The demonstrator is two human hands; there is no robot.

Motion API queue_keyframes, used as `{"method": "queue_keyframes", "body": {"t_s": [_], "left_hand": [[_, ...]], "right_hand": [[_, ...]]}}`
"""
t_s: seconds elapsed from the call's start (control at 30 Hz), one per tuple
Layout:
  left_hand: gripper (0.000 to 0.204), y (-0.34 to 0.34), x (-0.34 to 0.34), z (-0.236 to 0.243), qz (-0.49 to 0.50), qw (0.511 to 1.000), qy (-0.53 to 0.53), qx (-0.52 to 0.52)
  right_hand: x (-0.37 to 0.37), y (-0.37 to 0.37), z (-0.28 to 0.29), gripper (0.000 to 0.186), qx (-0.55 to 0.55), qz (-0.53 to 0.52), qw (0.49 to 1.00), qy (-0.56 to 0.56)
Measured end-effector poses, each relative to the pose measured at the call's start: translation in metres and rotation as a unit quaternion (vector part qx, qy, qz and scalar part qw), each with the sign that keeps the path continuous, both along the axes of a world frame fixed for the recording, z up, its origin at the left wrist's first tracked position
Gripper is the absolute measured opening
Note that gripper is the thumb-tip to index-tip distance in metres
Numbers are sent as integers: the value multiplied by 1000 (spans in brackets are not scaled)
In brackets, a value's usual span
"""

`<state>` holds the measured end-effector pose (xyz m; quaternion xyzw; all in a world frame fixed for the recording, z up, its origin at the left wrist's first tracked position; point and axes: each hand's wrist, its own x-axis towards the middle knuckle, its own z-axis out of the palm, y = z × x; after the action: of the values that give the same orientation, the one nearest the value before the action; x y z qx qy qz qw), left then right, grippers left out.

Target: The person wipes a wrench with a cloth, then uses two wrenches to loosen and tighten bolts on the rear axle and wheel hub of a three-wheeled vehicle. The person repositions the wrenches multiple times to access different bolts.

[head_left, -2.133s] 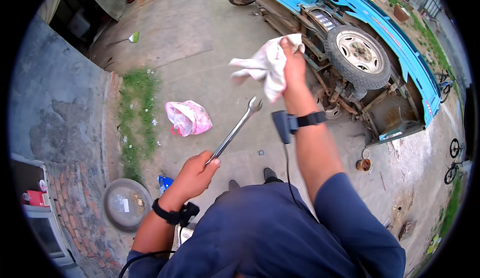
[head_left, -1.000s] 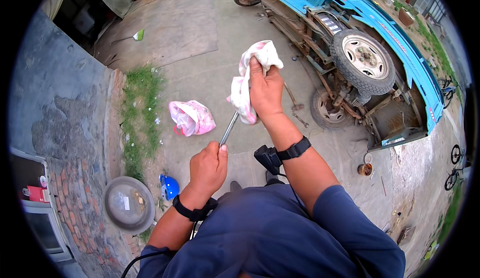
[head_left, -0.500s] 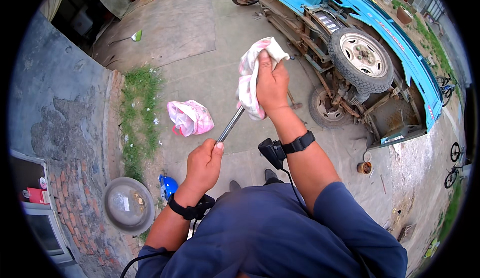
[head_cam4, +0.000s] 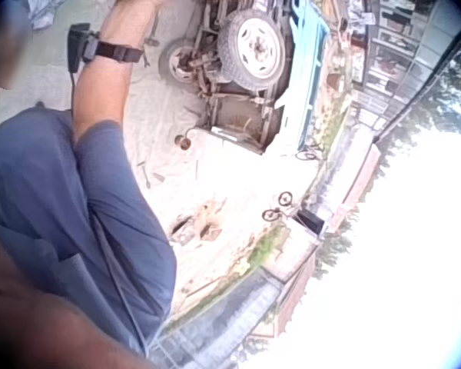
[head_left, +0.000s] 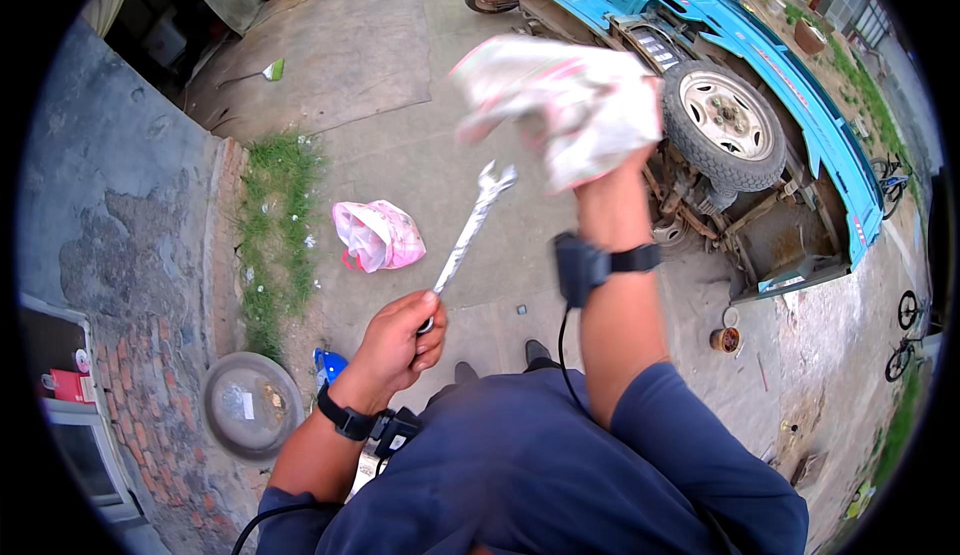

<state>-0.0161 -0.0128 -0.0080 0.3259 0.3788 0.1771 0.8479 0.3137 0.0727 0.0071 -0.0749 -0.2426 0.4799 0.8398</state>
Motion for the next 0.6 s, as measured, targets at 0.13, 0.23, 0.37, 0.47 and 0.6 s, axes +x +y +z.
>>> {"method": "queue_keyframes", "body": {"t_s": [0.13,0.23,0.37,0.47,0.6], "left_hand": [[29,-6,-30,-32,36,985,112,125],[30,-4,-32,-30,50,978,108,174],[31,1,-29,-22,47,962,114,242],[32,3,-20,-13,59,963,90,247],[31,6,8,-1,59,964,31,258]], "right_hand": [[14,-16,13,60,-35,27,999,-10],[3,-19,-9,63,-30,81,994,-65],[-18,-20,-45,65,-54,180,981,43],[-47,-35,-38,72,-112,223,963,104],[-82,-44,-19,76,-113,298,941,116]]}}
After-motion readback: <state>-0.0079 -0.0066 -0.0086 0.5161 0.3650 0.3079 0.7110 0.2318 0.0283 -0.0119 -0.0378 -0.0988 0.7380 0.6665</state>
